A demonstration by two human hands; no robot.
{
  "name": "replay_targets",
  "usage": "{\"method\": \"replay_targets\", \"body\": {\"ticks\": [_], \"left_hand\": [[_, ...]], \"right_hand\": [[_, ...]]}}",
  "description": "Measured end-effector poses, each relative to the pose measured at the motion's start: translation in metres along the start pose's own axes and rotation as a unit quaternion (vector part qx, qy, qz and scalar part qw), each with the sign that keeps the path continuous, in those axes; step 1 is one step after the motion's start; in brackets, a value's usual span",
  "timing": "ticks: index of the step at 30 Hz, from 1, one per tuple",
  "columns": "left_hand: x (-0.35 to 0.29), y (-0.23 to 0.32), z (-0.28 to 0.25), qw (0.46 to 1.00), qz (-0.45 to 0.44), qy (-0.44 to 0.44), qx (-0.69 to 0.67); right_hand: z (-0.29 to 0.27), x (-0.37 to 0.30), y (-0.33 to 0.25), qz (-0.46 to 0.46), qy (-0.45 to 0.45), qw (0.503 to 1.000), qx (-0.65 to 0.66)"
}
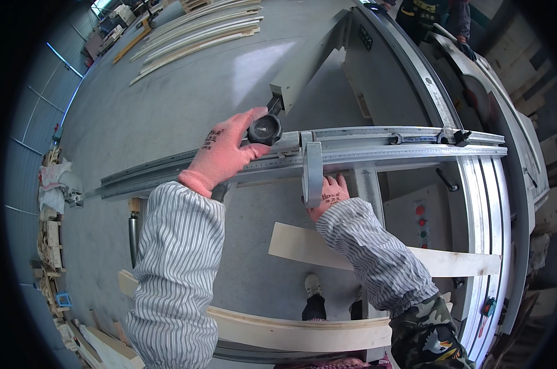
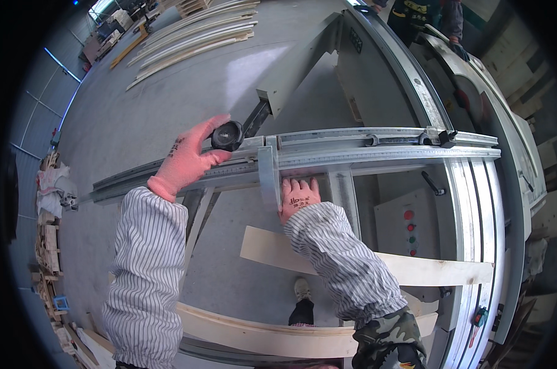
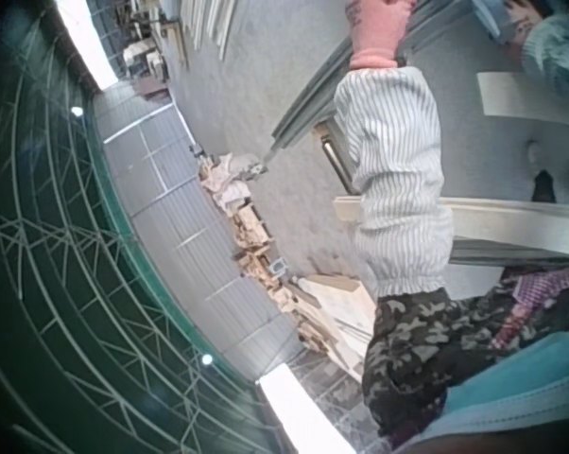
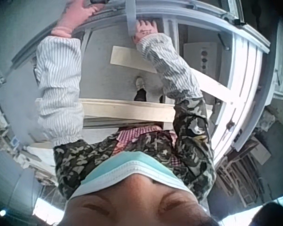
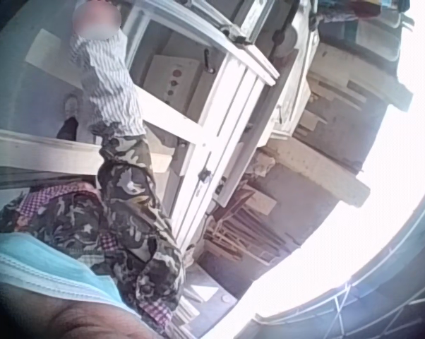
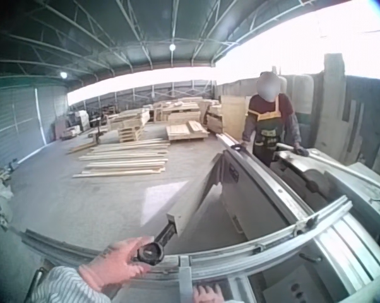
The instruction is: The person repeatedly measures wooden planks with a tape measure and adjusts the fence on a table saw. They handle several planks one at a time, measuring each and repositioning the saw fence before moving to the next piece.
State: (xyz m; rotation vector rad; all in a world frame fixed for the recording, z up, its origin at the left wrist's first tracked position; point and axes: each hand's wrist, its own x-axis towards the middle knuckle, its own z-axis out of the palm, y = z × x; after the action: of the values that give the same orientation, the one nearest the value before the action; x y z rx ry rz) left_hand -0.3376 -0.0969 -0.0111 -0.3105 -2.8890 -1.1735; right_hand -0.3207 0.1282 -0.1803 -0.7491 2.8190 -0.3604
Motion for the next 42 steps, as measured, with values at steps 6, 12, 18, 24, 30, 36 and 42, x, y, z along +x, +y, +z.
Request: {"method": "replay_targets", "body": {"ticks": [6, 12, 18, 24, 30, 36, 42], "left_hand": [[-0.006, -0.008, 0.038, 0.976, -0.026, 0.215, -0.008], [-0.017, -0.02, 0.073, 0.934, -0.053, 0.325, 0.136], [-0.047, -0.08, 0.084, 0.891, -0.014, 0.184, 0.414], [-0.05, -0.104, 0.093, 0.912, 0.045, 0.217, 0.346], [-0.049, -0.11, 0.091, 0.9, 0.06, 0.227, 0.367], [-0.048, -0.114, 0.09, 0.9, 0.062, 0.222, 0.371], [-0.049, -0.113, 0.09, 0.904, 0.054, 0.215, 0.366]], "right_hand": [[0.0, 0.004, 0.001, 0.007, 0.006, 1.0, 0.001], [0.006, 0.007, 0.003, 0.004, 0.033, 0.999, -0.013], [0.003, 0.007, 0.004, 0.003, 0.037, 0.999, -0.007], [0.0, 0.009, 0.004, 0.004, 0.026, 1.0, -0.004], [-0.001, 0.008, 0.005, -0.002, 0.032, 0.999, -0.009], [0.002, 0.01, 0.005, -0.009, 0.04, 0.999, -0.032], [0.002, 0.009, 0.006, -0.015, 0.051, 0.998, -0.043]]}}
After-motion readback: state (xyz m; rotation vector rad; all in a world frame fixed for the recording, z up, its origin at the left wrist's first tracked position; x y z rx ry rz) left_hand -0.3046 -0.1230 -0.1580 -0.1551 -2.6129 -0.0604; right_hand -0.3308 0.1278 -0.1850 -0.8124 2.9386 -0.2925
